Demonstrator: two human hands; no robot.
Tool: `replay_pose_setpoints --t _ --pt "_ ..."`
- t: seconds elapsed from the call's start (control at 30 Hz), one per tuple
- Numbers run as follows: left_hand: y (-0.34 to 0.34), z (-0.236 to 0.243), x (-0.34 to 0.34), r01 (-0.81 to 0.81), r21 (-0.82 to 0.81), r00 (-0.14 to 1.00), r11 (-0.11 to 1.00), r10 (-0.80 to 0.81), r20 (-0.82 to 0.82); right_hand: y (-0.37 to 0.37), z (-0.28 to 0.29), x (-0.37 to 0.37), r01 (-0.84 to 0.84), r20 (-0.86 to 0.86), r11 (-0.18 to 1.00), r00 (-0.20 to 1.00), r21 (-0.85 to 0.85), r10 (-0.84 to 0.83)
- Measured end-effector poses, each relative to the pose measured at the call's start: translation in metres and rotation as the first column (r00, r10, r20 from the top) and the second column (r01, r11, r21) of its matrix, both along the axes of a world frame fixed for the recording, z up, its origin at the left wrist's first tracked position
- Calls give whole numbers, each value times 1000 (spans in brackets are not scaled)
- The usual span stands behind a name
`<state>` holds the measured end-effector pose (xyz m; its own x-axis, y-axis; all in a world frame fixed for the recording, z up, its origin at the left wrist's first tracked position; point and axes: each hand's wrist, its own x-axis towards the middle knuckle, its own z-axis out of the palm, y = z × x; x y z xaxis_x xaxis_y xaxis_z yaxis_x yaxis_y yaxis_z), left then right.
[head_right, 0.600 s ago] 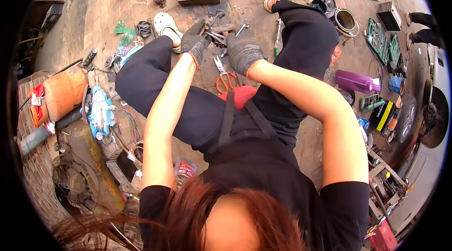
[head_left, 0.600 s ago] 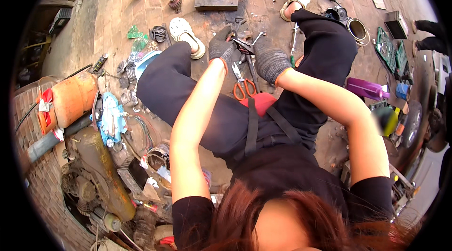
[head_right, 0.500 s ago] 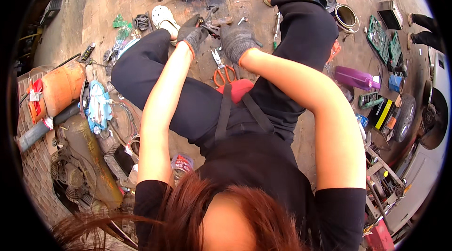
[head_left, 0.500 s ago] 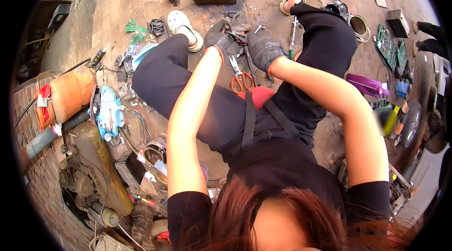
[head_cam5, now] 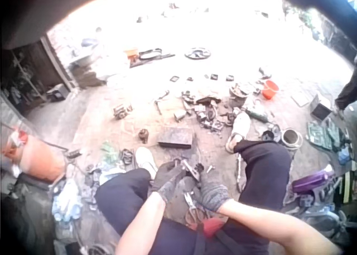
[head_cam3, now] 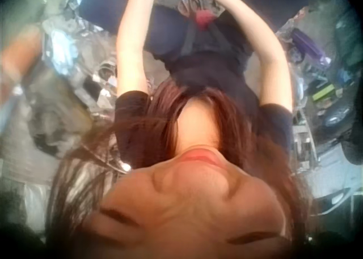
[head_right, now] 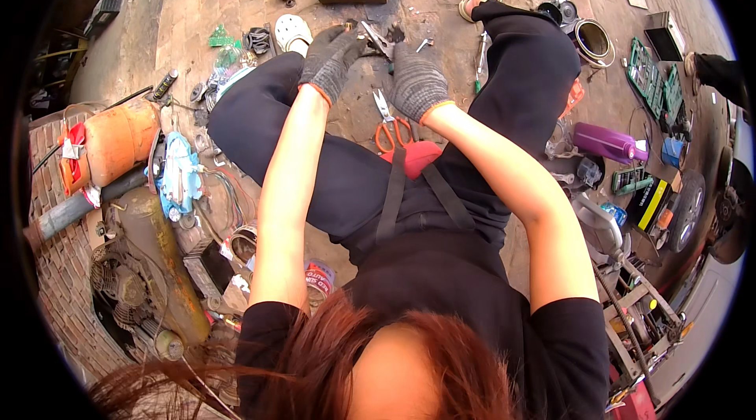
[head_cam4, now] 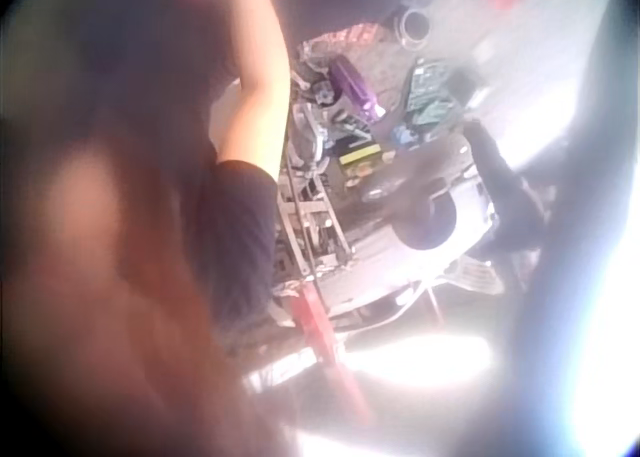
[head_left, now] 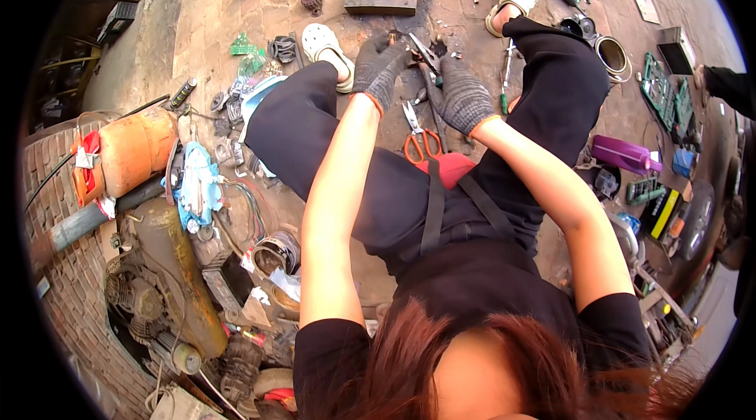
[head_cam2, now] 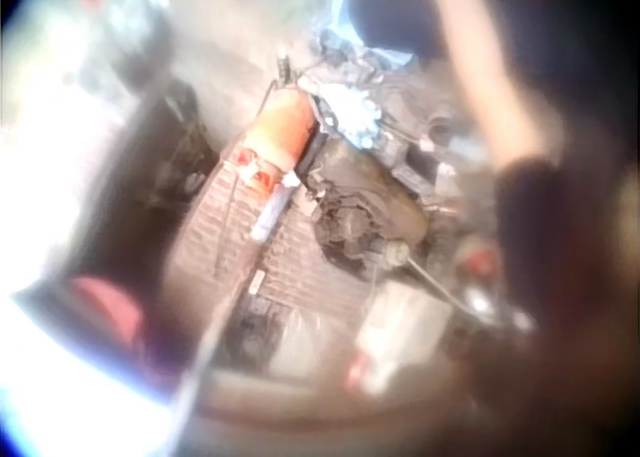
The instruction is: The person sits on the floor and uses a screwdriver and pliers to disassemble and manipulate a small electronic component. They remove parts and adjust internal elements while surrounded by various tools and electronic parts.
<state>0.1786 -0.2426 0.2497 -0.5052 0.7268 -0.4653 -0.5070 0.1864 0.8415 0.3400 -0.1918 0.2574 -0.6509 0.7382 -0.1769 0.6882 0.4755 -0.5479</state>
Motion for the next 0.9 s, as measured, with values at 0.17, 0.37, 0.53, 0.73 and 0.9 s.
replay_pose_setpoints --t 0.17,0.37,0.53,0.73,0.9 --pt "-3 1 8 -95 108 982 990 75 175 9 0 23 -34 -240 954 970 -299 -40" --pt "-1 -53 -19 -89 -30 964 996 79 -254 37 8 35 109 52 28 663 -994 -747" --pt "1 -87 -4 90 -188 985 978 -115 -128 85 17 44 -23 54 -89 636 -996 -770" --pt "-1 -160 46 308 -413 829 857 -455 -325 167 29 26 -288 -201 20 615 -957 -762" --pt "34 -180 97 391 -607 508 692 -712 -484 199 49 18 -492 -328 16 554 -870 -766"
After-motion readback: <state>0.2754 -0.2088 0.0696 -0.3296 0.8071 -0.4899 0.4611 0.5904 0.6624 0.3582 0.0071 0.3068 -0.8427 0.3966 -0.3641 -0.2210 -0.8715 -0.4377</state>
